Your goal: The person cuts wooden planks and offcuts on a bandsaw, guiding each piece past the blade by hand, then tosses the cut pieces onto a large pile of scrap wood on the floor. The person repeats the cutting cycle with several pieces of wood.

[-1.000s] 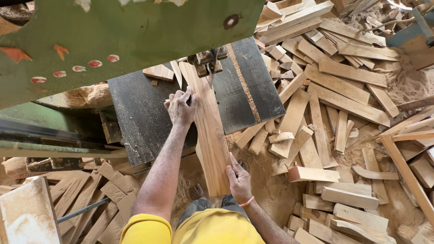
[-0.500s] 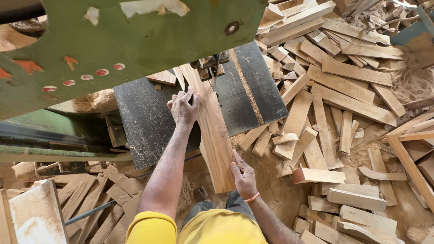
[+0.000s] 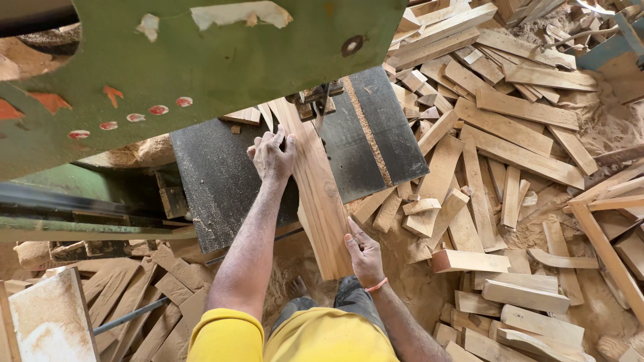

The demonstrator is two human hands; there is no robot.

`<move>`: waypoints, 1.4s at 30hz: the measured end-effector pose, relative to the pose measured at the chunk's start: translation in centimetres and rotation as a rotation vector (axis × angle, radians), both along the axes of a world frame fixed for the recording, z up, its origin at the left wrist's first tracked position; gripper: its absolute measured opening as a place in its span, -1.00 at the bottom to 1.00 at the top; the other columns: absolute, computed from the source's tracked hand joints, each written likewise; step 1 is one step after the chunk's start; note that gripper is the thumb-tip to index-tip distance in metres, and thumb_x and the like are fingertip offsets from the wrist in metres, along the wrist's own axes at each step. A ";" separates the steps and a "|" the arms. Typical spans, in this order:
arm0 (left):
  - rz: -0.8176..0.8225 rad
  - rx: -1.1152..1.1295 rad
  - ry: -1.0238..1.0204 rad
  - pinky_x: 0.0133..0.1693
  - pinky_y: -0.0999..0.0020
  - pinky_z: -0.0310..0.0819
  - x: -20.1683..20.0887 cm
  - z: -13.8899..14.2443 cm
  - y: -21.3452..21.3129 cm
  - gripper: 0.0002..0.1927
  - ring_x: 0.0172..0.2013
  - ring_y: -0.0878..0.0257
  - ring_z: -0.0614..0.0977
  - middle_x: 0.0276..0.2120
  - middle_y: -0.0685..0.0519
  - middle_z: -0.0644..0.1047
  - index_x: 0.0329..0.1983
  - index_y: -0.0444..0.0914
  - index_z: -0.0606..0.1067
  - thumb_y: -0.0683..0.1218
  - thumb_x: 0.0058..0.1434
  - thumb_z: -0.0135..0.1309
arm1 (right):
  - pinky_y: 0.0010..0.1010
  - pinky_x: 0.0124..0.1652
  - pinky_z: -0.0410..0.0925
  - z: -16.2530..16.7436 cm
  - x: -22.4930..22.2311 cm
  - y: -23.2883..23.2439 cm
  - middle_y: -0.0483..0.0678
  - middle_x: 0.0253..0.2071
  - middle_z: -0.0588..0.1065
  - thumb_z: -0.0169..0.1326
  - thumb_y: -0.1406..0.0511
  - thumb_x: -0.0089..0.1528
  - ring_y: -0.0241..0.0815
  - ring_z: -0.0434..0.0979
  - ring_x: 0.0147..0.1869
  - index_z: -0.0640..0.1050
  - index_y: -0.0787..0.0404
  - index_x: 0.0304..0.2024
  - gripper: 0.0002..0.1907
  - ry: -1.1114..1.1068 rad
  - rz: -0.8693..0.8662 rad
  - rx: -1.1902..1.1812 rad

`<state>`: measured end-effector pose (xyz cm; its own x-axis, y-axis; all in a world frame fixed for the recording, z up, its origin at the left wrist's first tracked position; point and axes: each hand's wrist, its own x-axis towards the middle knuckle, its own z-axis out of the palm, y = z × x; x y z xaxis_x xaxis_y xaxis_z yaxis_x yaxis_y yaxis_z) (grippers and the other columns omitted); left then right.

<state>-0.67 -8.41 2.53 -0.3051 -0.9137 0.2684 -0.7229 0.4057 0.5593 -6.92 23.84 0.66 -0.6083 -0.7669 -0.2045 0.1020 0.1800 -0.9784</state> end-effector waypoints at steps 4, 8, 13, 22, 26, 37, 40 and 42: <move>0.005 -0.021 -0.003 0.05 0.12 0.18 -0.1 0.1 -0.3 -0.52 -0.12 0.19 0.51 -0.26 0.09 0.56 0.19 -0.17 0.58 0.18 0.34 0.09 | -0.65 -0.51 0.02 -0.6 -0.4 -0.4 -0.38 -0.48 0.28 0.11 0.31 0.35 -0.56 0.07 -0.47 0.45 0.28 0.35 -0.49 -0.012 -0.009 -0.020; 0.022 -0.007 -0.006 0.07 0.13 0.18 -0.2 0.2 -0.5 -0.53 -0.12 0.20 0.51 -0.25 0.09 0.55 0.19 -0.16 0.58 0.18 0.34 0.09 | -0.65 -0.52 -0.01 -1.0 -0.8 -0.6 -0.39 -0.44 0.32 0.12 0.32 0.35 -0.56 0.05 -0.47 0.46 0.27 0.35 -0.50 -0.026 -0.005 -0.019; 0.039 -0.029 0.009 0.06 0.13 0.19 -0.4 0.4 -0.6 -0.55 -0.10 0.19 0.51 -0.22 0.10 0.56 0.16 -0.14 0.59 0.17 0.33 0.11 | -0.66 -0.50 0.01 -0.8 -1.1 -1.1 -0.39 -0.31 0.47 0.11 0.34 0.34 -0.57 0.06 -0.45 0.46 0.30 0.33 -0.51 -0.046 -0.002 -0.054; 0.058 -0.044 -0.013 0.08 0.15 0.19 -0.6 0.8 -1.0 -0.55 -0.11 0.21 0.51 -0.25 0.11 0.56 0.18 -0.16 0.59 0.16 0.35 0.12 | -0.66 -0.53 0.01 -1.0 -1.9 -1.7 -0.38 -0.44 0.35 0.13 0.32 0.36 -0.57 0.07 -0.47 0.46 0.29 0.35 -0.50 -0.069 0.001 -0.057; 0.067 -0.031 -0.003 0.06 0.16 0.20 -0.6 0.9 -1.3 -0.55 -0.13 0.21 0.51 -0.24 0.11 0.56 0.18 -0.15 0.59 0.17 0.34 0.12 | -0.71 -0.43 0.13 -0.7 -2.0 -2.0 -0.31 -0.27 0.51 0.11 0.32 0.36 -0.60 0.20 -0.38 0.45 0.31 0.34 -0.50 -0.083 0.008 -0.068; 0.086 -0.019 -0.014 0.08 0.15 0.19 -1.1 1.9 -2.3 -0.55 -0.14 0.19 0.50 -0.25 0.10 0.56 0.18 -0.13 0.59 0.18 0.34 0.11 | -0.72 -0.44 0.16 -0.9 -2.9 -3.7 -0.31 -0.24 0.53 0.12 0.31 0.35 -0.58 0.19 -0.39 0.46 0.29 0.33 -0.51 -0.099 -0.001 -0.052; 0.096 -0.002 0.001 0.07 0.13 0.19 -1.2 2.3 -2.6 -0.56 -0.12 0.18 0.50 -0.23 0.10 0.56 0.18 -0.11 0.59 0.17 0.34 0.10 | -0.70 -0.49 0.08 -1.3 -3.3 -4.1 -0.32 -0.28 0.50 0.12 0.30 0.34 -0.57 0.13 -0.43 0.47 0.29 0.33 -0.50 -0.101 0.006 -0.059; 0.102 -0.020 0.006 0.08 0.12 0.20 -1.3 2.4 -2.8 -0.55 -0.11 0.17 0.50 -0.22 0.09 0.56 0.18 -0.12 0.58 0.17 0.33 0.11 | -0.70 -0.48 0.09 -1.5 -3.6 -4.4 -0.36 -0.31 0.50 0.12 0.31 0.34 -0.59 0.14 -0.42 0.47 0.30 0.32 -0.51 -0.087 0.007 -0.066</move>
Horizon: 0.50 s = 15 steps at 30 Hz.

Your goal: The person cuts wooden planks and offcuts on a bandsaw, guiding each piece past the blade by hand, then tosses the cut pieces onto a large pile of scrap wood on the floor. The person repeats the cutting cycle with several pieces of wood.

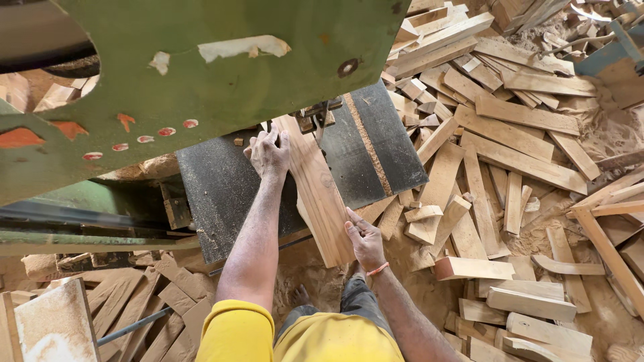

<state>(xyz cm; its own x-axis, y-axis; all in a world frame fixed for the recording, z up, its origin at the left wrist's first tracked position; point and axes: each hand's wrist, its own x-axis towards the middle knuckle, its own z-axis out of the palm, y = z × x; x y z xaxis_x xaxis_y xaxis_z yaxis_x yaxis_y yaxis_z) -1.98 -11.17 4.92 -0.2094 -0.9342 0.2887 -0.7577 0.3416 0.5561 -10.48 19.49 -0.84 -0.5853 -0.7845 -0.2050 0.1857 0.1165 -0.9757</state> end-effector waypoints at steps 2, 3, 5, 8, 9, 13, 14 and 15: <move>0.003 -0.008 -0.006 0.09 0.10 0.20 -0.1 0.1 -0.1 -0.55 -0.10 0.16 0.51 -0.22 0.09 0.56 0.17 -0.13 0.59 0.17 0.34 0.11 | -0.70 -0.50 0.05 -0.1 -0.2 -0.1 -0.39 -0.39 0.41 0.13 0.31 0.34 -0.60 0.12 -0.45 0.47 0.30 0.32 -0.51 0.010 -0.001 -0.003; 0.003 -0.006 -0.013 0.09 0.09 0.20 -0.1 0.1 -0.2 -0.56 -0.09 0.15 0.51 -0.22 0.08 0.56 0.17 -0.13 0.59 0.16 0.34 0.11 | -0.69 -0.52 0.00 -0.1 -0.3 -0.2 -0.41 -0.45 0.33 0.14 0.30 0.34 -0.60 0.09 -0.48 0.48 0.30 0.32 -0.51 0.014 -0.002 -0.002; 0.002 -0.006 -0.003 0.08 0.09 0.22 -0.2 0.3 -0.4 -0.57 -0.07 0.13 0.50 -0.20 0.07 0.56 0.16 -0.13 0.59 0.16 0.34 0.10 | -0.67 -0.54 -0.04 0.0 -0.4 -0.5 -0.42 -0.53 0.24 0.15 0.30 0.34 -0.60 0.05 -0.51 0.49 0.31 0.31 -0.51 0.008 -0.010 0.003; 0.002 -0.012 0.021 0.07 0.12 0.24 -0.2 0.7 -0.7 -0.59 -0.04 0.12 0.51 -0.15 0.07 0.57 0.13 -0.13 0.61 0.16 0.35 0.10 | -0.65 -0.55 -0.06 0.5 -0.5 -1.2 -0.43 -0.56 0.23 0.16 0.30 0.33 -0.60 0.05 -0.53 0.49 0.35 0.29 -0.50 -0.002 -0.031 0.008; 0.008 -0.009 0.014 0.07 0.12 0.24 -0.2 0.9 -0.8 -0.61 -0.04 0.12 0.51 -0.14 0.07 0.58 0.09 -0.12 0.62 0.16 0.34 0.10 | -0.66 -0.55 -0.06 0.7 -0.5 -1.4 -0.43 -0.56 0.23 0.16 0.29 0.33 -0.60 0.05 -0.53 0.49 0.36 0.29 -0.50 0.007 -0.034 0.010; 0.039 0.104 -0.021 0.07 0.12 0.23 -0.4 1.3 -1.2 -0.66 -0.03 0.15 0.52 -0.10 0.07 0.61 -0.06 -0.11 0.66 0.18 0.34 0.10 | -0.64 -0.57 -0.06 1.6 -0.5 -1.9 -0.41 -0.59 0.24 0.17 0.27 0.32 -0.59 0.07 -0.55 0.51 0.36 0.28 -0.50 -0.003 -0.039 0.019; 0.037 0.091 -0.001 0.08 0.13 0.24 -0.4 1.3 -1.3 -0.67 -0.02 0.15 0.53 -0.11 0.08 0.62 -0.07 -0.10 0.66 0.18 0.34 0.10 | -0.65 -0.57 -0.06 1.8 -0.4 -2.0 -0.41 -0.59 0.24 0.18 0.27 0.32 -0.60 0.07 -0.55 0.52 0.36 0.27 -0.50 -0.002 -0.044 0.021; 0.035 0.078 0.019 0.08 0.13 0.24 -0.5 1.3 -1.4 -0.67 -0.01 0.15 0.53 -0.11 0.08 0.63 -0.08 -0.10 0.67 0.17 0.34 0.10 | -0.67 -0.56 -0.06 1.9 -0.4 -2.1 -0.41 -0.59 0.25 0.19 0.27 0.31 -0.61 0.07 -0.55 0.53 0.36 0.27 -0.50 0.000 -0.047 0.023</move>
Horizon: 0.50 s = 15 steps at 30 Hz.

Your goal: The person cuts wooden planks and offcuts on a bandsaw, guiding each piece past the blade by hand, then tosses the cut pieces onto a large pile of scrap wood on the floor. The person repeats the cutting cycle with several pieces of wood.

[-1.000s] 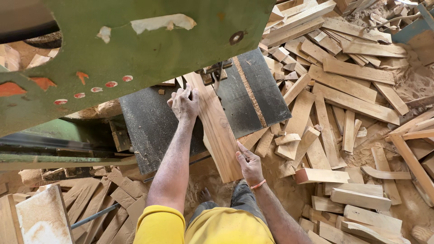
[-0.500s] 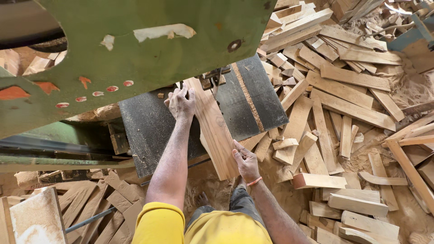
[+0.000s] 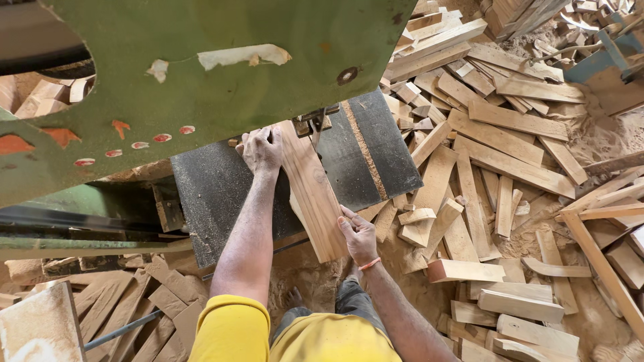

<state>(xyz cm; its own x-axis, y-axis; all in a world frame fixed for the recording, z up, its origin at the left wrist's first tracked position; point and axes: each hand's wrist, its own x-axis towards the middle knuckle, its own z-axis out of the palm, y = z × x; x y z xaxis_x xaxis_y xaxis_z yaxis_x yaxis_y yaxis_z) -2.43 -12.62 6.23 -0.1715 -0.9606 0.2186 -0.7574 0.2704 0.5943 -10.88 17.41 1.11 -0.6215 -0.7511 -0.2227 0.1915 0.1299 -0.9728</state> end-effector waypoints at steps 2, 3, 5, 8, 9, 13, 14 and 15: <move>-0.008 -0.030 0.045 0.10 0.15 0.26 -0.1 -0.1 -0.2 -0.68 0.01 0.16 0.54 -0.11 0.08 0.65 -0.08 -0.10 0.67 0.17 0.36 0.09 | -0.69 -0.55 0.01 0.2 0.0 -0.3 -0.39 -0.55 0.36 0.19 0.27 0.30 -0.61 0.16 -0.53 0.55 0.36 0.22 -0.53 -0.013 -0.020 -0.005; -0.016 -0.045 0.070 0.12 0.17 0.27 -0.1 -0.1 -0.4 -0.68 0.02 0.17 0.55 -0.10 0.07 0.65 -0.08 -0.10 0.67 0.17 0.37 0.09 | -0.69 -0.53 0.07 0.2 0.0 -0.5 -0.35 -0.50 0.46 0.20 0.28 0.28 -0.60 0.25 -0.50 0.55 0.36 0.18 -0.56 -0.029 -0.037 -0.011; -0.012 -0.076 0.077 0.11 0.17 0.27 -0.2 -0.1 -0.5 -0.69 0.03 0.17 0.57 -0.13 0.06 0.66 -0.10 -0.10 0.68 0.16 0.37 0.11 | -0.70 -0.51 0.15 0.1 0.0 -0.8 -0.31 -0.47 0.55 0.22 0.27 0.26 -0.59 0.35 -0.47 0.56 0.33 0.03 -0.65 -0.002 -0.063 -0.016; 0.013 -0.116 0.051 0.05 0.14 0.26 -0.2 0.2 -0.6 -0.71 -0.01 0.13 0.58 -0.20 0.04 0.67 -0.17 -0.10 0.70 0.15 0.30 0.15 | -0.70 -0.50 0.16 -0.3 -0.2 -1.2 -0.30 -0.50 0.49 0.27 0.24 0.23 -0.59 0.35 -0.47 0.53 0.22 -0.23 -0.77 0.087 -0.093 -0.022; 0.016 -0.125 0.060 0.03 0.14 0.26 -0.2 0.3 -0.6 -0.72 -0.04 0.13 0.59 -0.20 0.03 0.66 -0.19 -0.10 0.70 0.15 0.29 0.16 | -0.69 -0.51 0.15 -0.5 -0.3 -1.3 -0.30 -0.51 0.46 0.28 0.23 0.22 -0.58 0.33 -0.48 0.50 0.19 -0.29 -0.77 0.091 -0.106 -0.031; 0.034 -0.014 -0.026 0.06 0.14 0.26 -0.3 1.1 -1.0 -0.73 -0.10 0.14 0.62 -0.22 0.03 0.65 -0.18 -0.10 0.68 0.15 0.32 0.16 | -0.63 -0.54 0.10 -1.1 -0.6 -1.7 -0.31 -0.56 0.35 0.35 0.20 0.19 -0.55 0.21 -0.52 0.44 0.17 -0.46 -0.66 0.199 -0.165 0.038; 0.042 -0.045 -0.024 0.04 0.13 0.25 -0.3 1.2 -1.0 -0.72 -0.11 0.12 0.62 -0.22 0.01 0.65 -0.17 -0.11 0.67 0.16 0.31 0.18 | -0.62 -0.54 0.09 -1.2 -0.7 -1.8 -0.31 -0.56 0.34 0.36 0.19 0.19 -0.55 0.19 -0.52 0.43 0.17 -0.49 -0.63 0.211 -0.181 0.050; 0.053 -0.078 -0.022 0.02 0.13 0.24 -0.4 1.4 -1.1 -0.71 -0.12 0.11 0.61 -0.22 0.00 0.65 -0.16 -0.12 0.66 0.16 0.30 0.19 | -0.61 -0.55 0.08 -1.1 -0.8 -1.9 -0.32 -0.57 0.33 0.37 0.18 0.18 -0.55 0.18 -0.52 0.43 0.17 -0.51 -0.61 0.225 -0.196 0.061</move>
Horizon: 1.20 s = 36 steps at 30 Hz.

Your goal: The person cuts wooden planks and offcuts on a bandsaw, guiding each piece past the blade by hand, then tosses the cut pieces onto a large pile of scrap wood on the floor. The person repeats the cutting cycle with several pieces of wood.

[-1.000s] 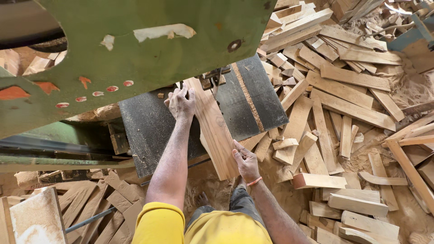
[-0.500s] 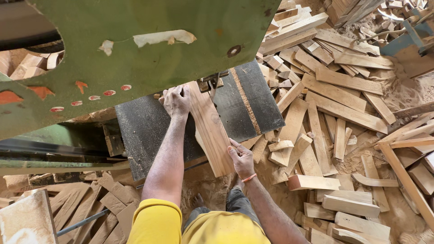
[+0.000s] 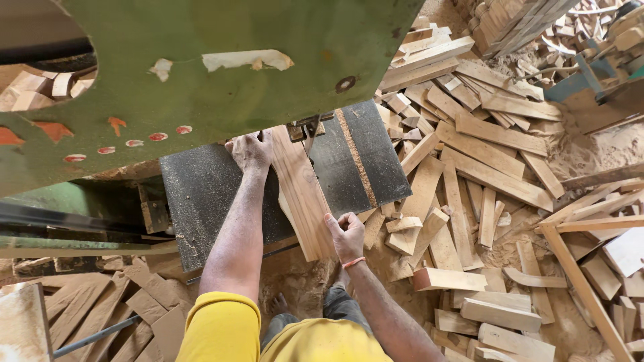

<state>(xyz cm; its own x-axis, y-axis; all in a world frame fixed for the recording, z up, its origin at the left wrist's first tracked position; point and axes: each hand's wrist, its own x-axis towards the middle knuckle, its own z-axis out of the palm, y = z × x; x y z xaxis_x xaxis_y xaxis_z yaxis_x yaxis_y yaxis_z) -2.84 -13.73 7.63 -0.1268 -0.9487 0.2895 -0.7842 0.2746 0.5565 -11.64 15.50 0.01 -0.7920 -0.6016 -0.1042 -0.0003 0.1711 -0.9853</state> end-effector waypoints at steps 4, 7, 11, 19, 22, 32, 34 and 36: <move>0.005 0.052 0.016 0.05 0.06 0.28 -0.3 0.4 -0.4 -0.71 -0.09 0.11 0.63 -0.18 0.00 0.64 -0.12 -0.12 0.62 0.15 0.29 0.18 | -0.60 -0.57 0.06 0.4 -0.2 -0.7 -0.32 -0.62 0.30 0.39 0.16 0.16 -0.53 0.15 -0.54 0.39 0.16 -0.60 -0.54 0.026 -0.030 0.018; 0.012 0.027 0.101 0.05 0.09 0.39 -0.4 0.9 -0.5 -0.57 -0.04 0.04 0.62 -0.11 -0.09 0.60 0.05 -0.23 0.53 0.14 0.27 0.21 | -0.59 -0.58 0.06 0.9 -0.2 -0.9 -0.31 -0.63 0.31 0.40 0.15 0.14 -0.53 0.16 -0.55 0.38 0.16 -0.63 -0.52 0.027 -0.051 0.027; 0.016 0.133 0.090 0.06 0.10 0.43 -0.5 1.3 -0.6 -0.51 0.02 0.02 0.60 -0.04 -0.12 0.57 0.10 -0.24 0.48 0.15 0.28 0.21 | -0.58 -0.57 0.08 1.3 -0.2 -1.4 -0.30 -0.64 0.31 0.41 0.13 0.13 -0.51 0.17 -0.56 0.39 0.16 -0.64 -0.51 0.068 -0.071 0.056; -0.158 0.198 0.005 0.13 -0.06 0.24 0.7 2.7 -0.3 -0.63 0.09 -0.05 0.47 0.02 -0.10 0.54 0.09 -0.16 0.54 0.12 0.34 0.15 | -0.56 -0.55 0.17 2.2 -0.5 -2.3 -0.24 -0.63 0.38 0.40 0.08 0.13 -0.46 0.26 -0.56 0.44 0.19 -0.63 -0.51 0.099 -0.092 0.096; -0.098 0.153 -0.001 0.17 -0.06 0.24 1.8 1.6 4.9 -0.61 0.09 0.03 0.50 0.00 -0.08 0.53 0.07 -0.26 0.52 0.09 0.34 0.14 | -0.59 -0.52 0.22 2.3 -1.0 -2.4 -0.25 -0.63 0.40 0.41 0.06 0.12 -0.47 0.29 -0.53 0.46 0.19 -0.63 -0.51 0.170 -0.078 0.157; 0.013 0.073 0.065 0.19 -0.05 0.11 0.4 -2.8 16.8 -0.32 0.20 0.01 0.35 0.16 -0.04 0.39 0.39 -0.29 0.32 0.10 0.29 0.12 | -0.63 -0.43 0.27 0.6 -3.0 2.3 -0.16 -0.37 0.54 0.17 0.30 0.34 -0.47 0.43 -0.40 0.51 0.31 -0.02 -0.76 -0.203 0.351 -0.162; 0.016 0.102 0.048 0.19 -0.03 0.13 0.1 -2.7 15.9 -0.34 0.19 0.01 0.36 0.15 -0.06 0.39 0.41 -0.29 0.30 0.08 0.31 0.10 | -0.62 -0.35 0.45 0.6 -4.0 4.4 -0.10 -0.22 0.65 0.10 0.34 0.31 -0.42 0.59 -0.32 0.44 0.31 0.24 -0.56 -0.380 0.503 -0.134; -0.001 0.106 0.036 0.19 -0.02 0.16 0.0 -2.9 15.7 -0.33 0.18 0.01 0.36 0.16 -0.07 0.38 0.42 -0.32 0.28 0.07 0.33 0.08 | -0.55 -0.29 0.51 0.1 -4.1 5.2 -0.06 -0.20 0.64 0.12 0.33 0.33 -0.37 0.61 -0.28 0.40 0.35 0.32 -0.49 -0.355 0.517 -0.130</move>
<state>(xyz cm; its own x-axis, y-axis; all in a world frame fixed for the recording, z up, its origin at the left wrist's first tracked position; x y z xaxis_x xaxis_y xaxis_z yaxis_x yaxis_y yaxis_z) -2.88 1.95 4.70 -0.1188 -0.9742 0.1918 -0.7630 0.2132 0.6102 -15.72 20.73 0.12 -0.3269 -0.9220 -0.2077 0.2794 0.1157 -0.9532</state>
